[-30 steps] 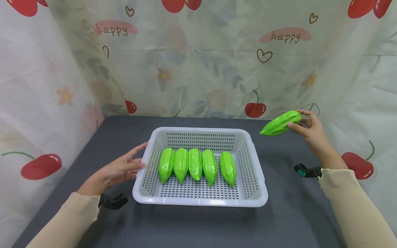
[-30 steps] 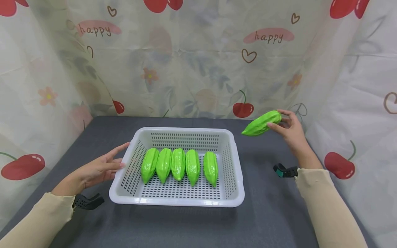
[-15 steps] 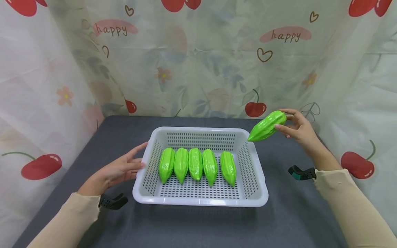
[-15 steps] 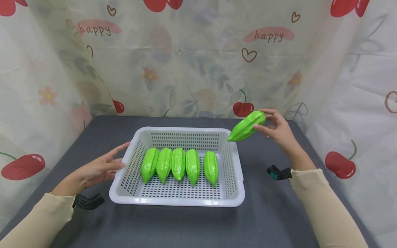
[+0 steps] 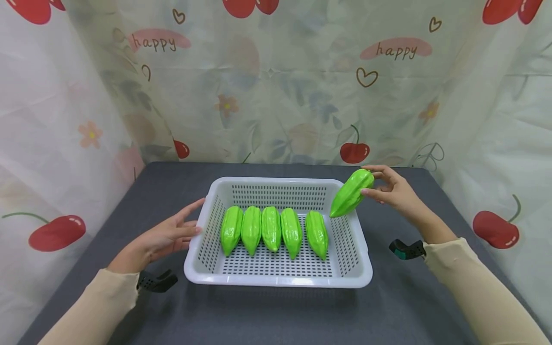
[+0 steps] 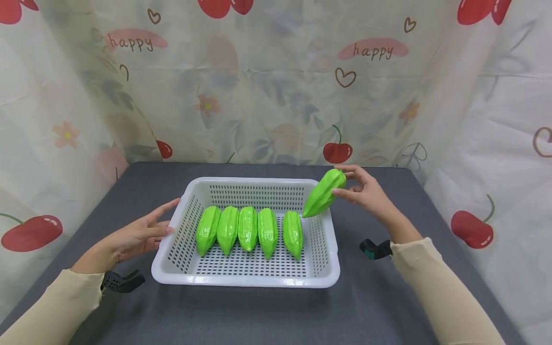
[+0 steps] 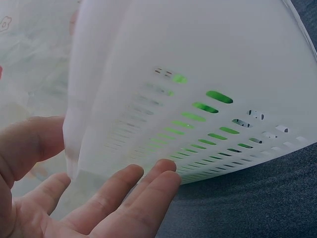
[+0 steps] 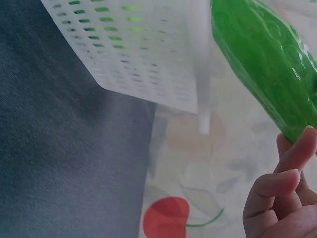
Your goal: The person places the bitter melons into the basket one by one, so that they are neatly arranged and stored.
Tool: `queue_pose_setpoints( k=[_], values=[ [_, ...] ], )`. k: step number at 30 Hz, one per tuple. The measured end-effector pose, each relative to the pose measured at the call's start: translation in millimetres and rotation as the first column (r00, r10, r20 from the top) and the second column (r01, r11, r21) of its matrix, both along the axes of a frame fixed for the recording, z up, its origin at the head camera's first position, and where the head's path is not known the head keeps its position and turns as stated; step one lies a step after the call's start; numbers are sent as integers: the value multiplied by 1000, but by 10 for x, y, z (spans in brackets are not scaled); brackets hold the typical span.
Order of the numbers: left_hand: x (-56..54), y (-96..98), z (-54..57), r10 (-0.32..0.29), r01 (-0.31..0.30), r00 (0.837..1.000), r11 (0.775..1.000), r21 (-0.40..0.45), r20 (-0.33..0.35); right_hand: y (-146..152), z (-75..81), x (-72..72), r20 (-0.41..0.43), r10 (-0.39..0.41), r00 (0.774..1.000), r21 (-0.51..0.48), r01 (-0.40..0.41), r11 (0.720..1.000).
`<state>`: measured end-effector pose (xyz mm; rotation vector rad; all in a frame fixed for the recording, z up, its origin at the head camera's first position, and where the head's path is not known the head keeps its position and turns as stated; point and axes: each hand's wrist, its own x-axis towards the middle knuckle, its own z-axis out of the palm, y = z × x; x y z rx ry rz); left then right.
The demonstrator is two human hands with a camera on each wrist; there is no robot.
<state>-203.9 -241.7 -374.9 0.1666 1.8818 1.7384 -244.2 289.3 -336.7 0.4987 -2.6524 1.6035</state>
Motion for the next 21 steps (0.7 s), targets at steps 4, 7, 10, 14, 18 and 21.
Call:
queue_pose_setpoints(
  k=[4,7,10,14,18,21],
  values=[
    [2,1,1,-1,1,1000,1000,2,1,-55,-42,1,26,37,999,11,-37,999],
    [2,0,-1,-2,2,1000,1000,1,1,-89,-68,-2,40,65,997,21,-66,998],
    [1,-1,-7,-1,1,1000,1000,-1,-1,-116,-89,-8,56,88,995,30,-90,996],
    [-4,1,-13,7,-7,1000,1000,-3,5,-148,-105,-19,82,107,991,49,-111,993],
    [-9,4,-17,16,-16,1000,1000,-8,11,-191,-124,-44,111,141,984,74,-150,986],
    [-11,5,-24,20,-20,1000,1000,-11,14,-223,-134,-64,132,166,977,110,-181,977]
  ],
)
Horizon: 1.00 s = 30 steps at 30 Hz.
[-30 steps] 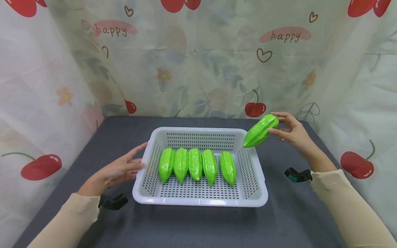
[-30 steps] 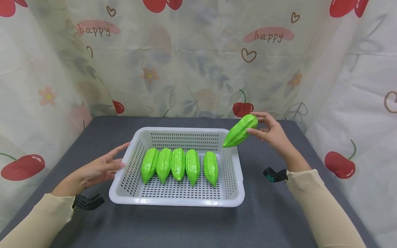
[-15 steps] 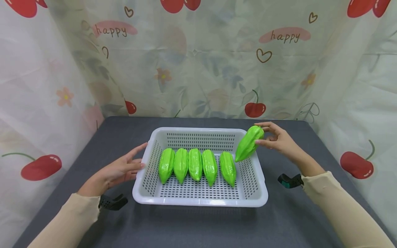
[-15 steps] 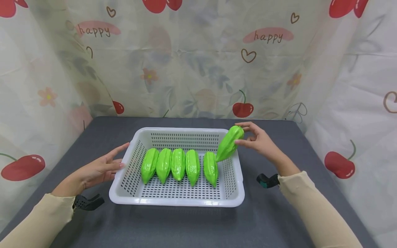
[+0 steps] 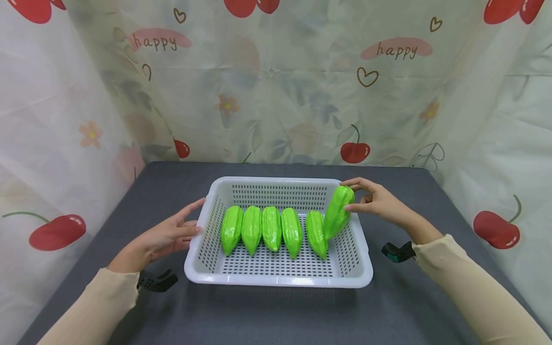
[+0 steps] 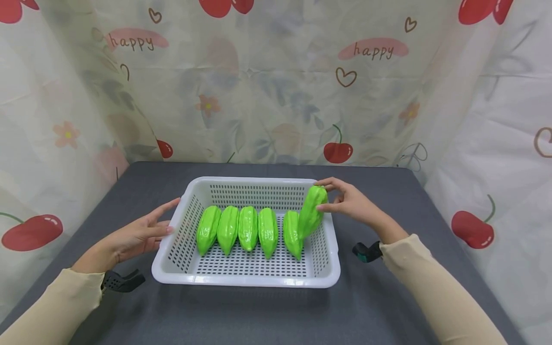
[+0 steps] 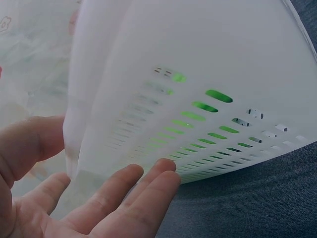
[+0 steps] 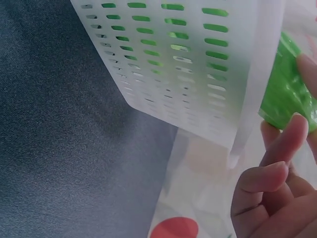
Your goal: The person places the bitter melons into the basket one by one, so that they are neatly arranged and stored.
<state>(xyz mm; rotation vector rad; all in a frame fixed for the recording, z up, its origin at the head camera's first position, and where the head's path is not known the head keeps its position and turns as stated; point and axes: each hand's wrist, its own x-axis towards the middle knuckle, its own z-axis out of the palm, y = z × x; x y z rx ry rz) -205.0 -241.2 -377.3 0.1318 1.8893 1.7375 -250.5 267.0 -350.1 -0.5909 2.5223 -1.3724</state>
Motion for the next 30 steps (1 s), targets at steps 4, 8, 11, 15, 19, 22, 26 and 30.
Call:
queue_pose_setpoints(
  k=[4,8,11,15,19,22,26,30],
  values=[
    [-2,-1,-8,2,-2,1000,1000,0,0,-41,-8,-22,11,21,1000,71,-22,997],
    [-1,-1,-13,3,-3,1000,1000,1,0,-81,-13,-32,6,33,999,143,-33,989],
    [-5,-1,-16,-1,1,1000,1000,3,-3,-110,-16,-29,-5,34,999,192,-32,981],
    [-10,3,-19,1,-1,1000,1000,5,-4,-142,-27,-31,-4,28,1000,239,-27,971],
    [-8,1,-20,-4,4,1000,1000,4,-11,-179,-20,-25,8,25,1000,271,-26,962],
    [-5,-1,-16,-4,4,1000,1000,5,-11,-206,-4,-23,6,36,999,294,-36,955],
    [-3,-4,-7,-8,8,1000,1000,6,-11,-232,8,-27,-13,57,998,326,-50,944],
    [-2,-2,-4,-8,8,1000,1000,7,-12,-252,12,-20,-22,58,998,349,-46,936]
  ],
)
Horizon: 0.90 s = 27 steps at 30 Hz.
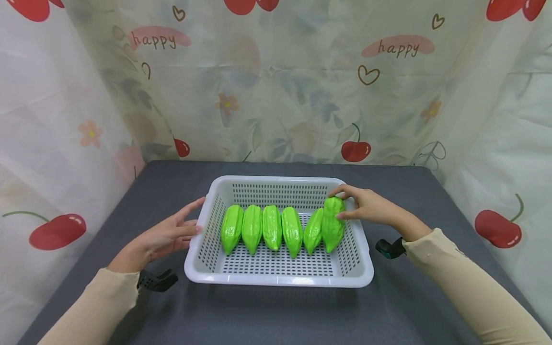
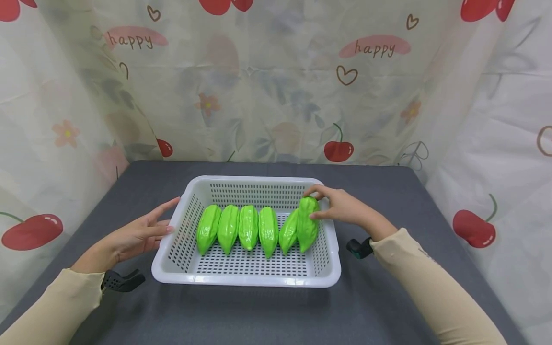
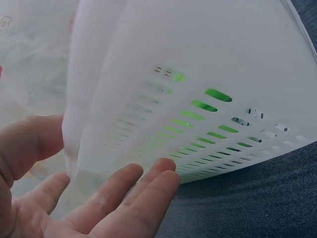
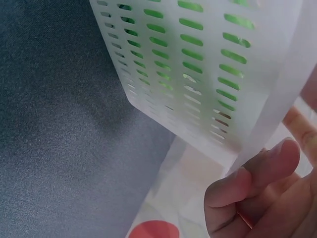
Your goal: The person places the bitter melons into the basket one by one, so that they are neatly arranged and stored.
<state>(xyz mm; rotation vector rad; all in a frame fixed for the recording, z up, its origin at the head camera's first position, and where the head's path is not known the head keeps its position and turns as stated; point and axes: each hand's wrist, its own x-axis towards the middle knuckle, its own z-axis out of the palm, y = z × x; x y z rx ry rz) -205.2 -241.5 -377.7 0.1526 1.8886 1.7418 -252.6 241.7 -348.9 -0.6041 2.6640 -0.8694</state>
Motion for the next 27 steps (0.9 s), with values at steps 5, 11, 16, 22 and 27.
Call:
queue_pose_setpoints(
  k=[5,11,16,22,27],
  values=[
    [1,3,-2,7,-7,1000,1000,-3,3,-16,-3,13,-19,-4,1000,38,5,999],
    [1,9,-11,13,-13,1000,1000,-5,10,-37,-23,19,-88,7,996,85,0,996],
    [-6,11,-14,13,-13,1000,1000,-6,11,-51,-33,17,-128,19,992,126,-3,992],
    [-6,4,-13,8,-8,1000,1000,-9,5,-72,-19,9,-124,22,992,143,-4,990],
    [0,0,-11,2,-2,1000,1000,-13,-6,-88,-14,11,-119,10,993,164,9,986]
  ],
)
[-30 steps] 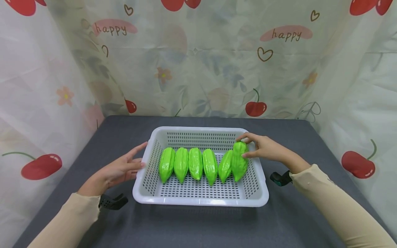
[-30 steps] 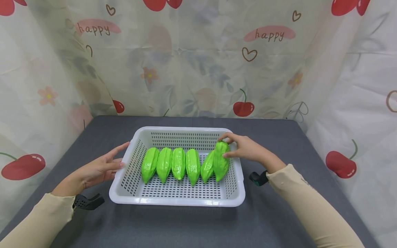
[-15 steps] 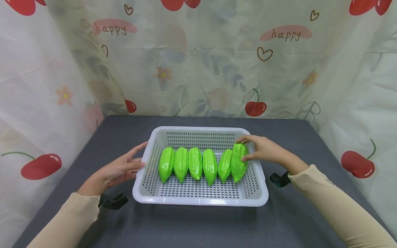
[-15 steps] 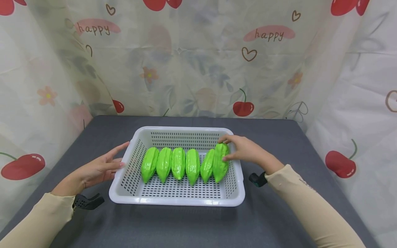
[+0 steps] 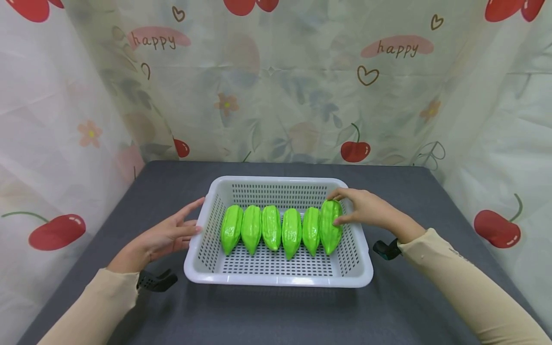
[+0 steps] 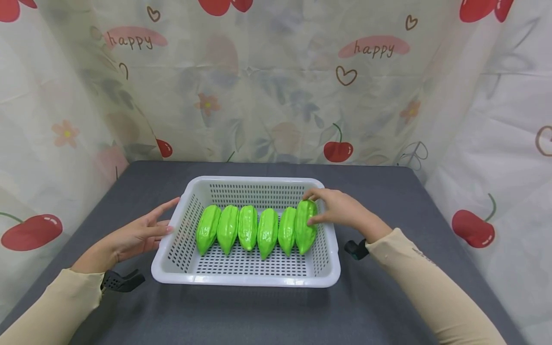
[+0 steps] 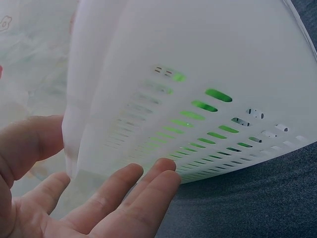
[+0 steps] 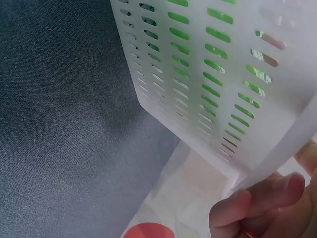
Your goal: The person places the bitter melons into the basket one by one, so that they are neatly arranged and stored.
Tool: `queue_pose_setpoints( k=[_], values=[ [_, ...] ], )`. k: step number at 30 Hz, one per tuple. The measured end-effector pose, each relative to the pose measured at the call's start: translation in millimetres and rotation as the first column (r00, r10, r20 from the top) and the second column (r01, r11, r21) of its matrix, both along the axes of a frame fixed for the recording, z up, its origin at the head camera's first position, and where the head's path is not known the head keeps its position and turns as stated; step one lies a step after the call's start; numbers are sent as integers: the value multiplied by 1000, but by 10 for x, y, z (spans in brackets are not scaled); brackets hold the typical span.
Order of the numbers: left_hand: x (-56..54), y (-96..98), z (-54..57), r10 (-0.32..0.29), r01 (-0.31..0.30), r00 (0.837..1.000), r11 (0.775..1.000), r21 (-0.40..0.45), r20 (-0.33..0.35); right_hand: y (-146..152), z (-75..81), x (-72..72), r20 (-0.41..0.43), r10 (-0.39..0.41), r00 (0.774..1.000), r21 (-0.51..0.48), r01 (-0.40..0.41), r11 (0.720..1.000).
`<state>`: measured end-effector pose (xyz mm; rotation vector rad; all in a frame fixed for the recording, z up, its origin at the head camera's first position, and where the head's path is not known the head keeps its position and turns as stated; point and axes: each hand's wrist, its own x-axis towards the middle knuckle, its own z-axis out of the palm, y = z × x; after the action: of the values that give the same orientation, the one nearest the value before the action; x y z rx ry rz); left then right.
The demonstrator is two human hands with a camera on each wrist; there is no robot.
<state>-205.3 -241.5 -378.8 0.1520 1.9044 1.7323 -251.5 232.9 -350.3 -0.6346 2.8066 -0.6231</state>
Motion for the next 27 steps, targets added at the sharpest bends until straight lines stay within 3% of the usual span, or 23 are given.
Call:
queue_pose_setpoints(
  k=[7,27],
  values=[
    [14,4,19,-10,10,1000,1000,8,-8,-30,-15,2,-14,-21,1000,40,22,999],
    [10,2,14,-5,5,1000,1000,13,-4,-36,-17,-23,-94,30,995,148,-16,989]
  ],
)
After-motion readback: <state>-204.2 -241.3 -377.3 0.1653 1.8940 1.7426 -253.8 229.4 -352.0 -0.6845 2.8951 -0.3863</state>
